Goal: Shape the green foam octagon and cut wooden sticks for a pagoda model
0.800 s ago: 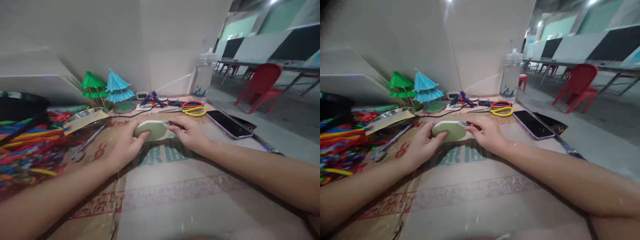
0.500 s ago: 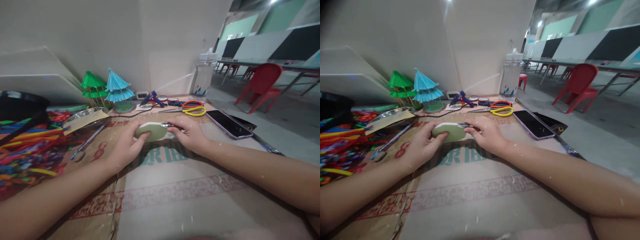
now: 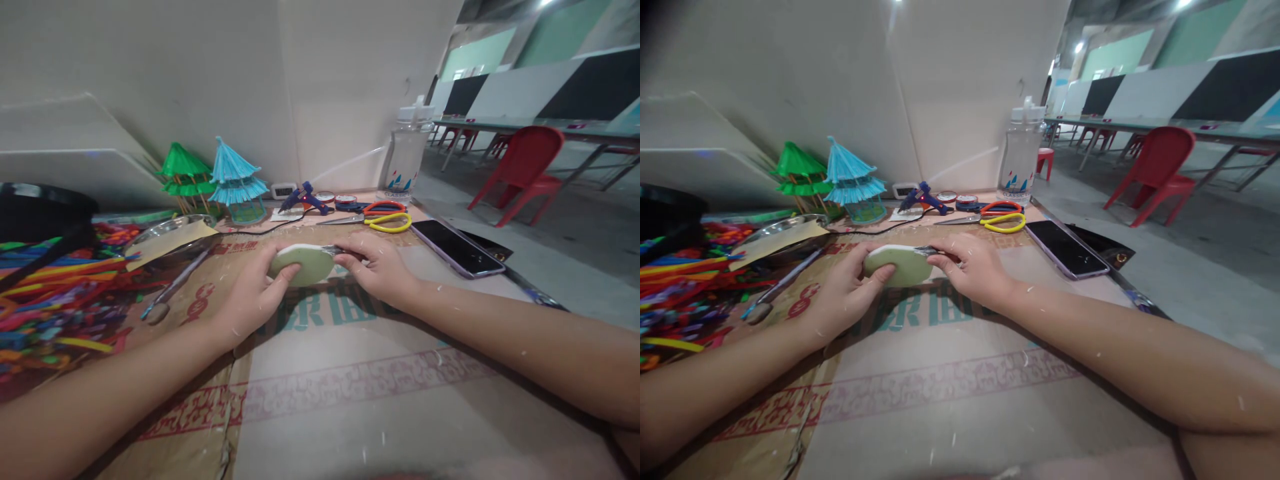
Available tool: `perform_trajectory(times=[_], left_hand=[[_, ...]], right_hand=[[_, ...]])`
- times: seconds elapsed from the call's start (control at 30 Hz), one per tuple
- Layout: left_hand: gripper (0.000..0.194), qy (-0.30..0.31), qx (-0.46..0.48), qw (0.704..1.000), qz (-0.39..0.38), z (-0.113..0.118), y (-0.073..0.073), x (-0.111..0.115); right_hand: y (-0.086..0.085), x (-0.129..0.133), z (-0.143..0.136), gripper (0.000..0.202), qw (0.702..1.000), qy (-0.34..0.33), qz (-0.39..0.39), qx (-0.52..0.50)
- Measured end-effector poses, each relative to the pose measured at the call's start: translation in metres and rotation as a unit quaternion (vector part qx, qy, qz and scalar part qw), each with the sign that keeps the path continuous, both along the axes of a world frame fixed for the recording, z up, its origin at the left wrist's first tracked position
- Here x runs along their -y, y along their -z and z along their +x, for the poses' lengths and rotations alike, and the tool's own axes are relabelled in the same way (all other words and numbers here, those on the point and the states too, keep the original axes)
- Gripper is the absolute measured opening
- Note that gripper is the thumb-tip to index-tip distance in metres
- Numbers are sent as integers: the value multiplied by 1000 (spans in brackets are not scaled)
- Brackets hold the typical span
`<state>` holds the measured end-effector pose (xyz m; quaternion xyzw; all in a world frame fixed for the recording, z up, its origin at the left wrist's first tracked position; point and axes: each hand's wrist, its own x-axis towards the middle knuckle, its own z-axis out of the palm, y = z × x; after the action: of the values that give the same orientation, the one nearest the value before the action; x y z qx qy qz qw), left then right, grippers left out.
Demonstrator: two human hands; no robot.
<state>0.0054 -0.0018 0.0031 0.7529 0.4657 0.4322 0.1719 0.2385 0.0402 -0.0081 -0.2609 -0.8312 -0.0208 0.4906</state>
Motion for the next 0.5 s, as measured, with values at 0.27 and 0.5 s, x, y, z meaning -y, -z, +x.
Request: perform_trajectory(times=[0.27,0.5], left_hand=[[19,-8,-6,1000,4,1,-1,0],[20,-14,-14,1000,3,0,-1,0]], right_hand=[[-1,-1,0,20,999,-4,-35,-5],[1,0,-1,23,997,8,-73,-23]])
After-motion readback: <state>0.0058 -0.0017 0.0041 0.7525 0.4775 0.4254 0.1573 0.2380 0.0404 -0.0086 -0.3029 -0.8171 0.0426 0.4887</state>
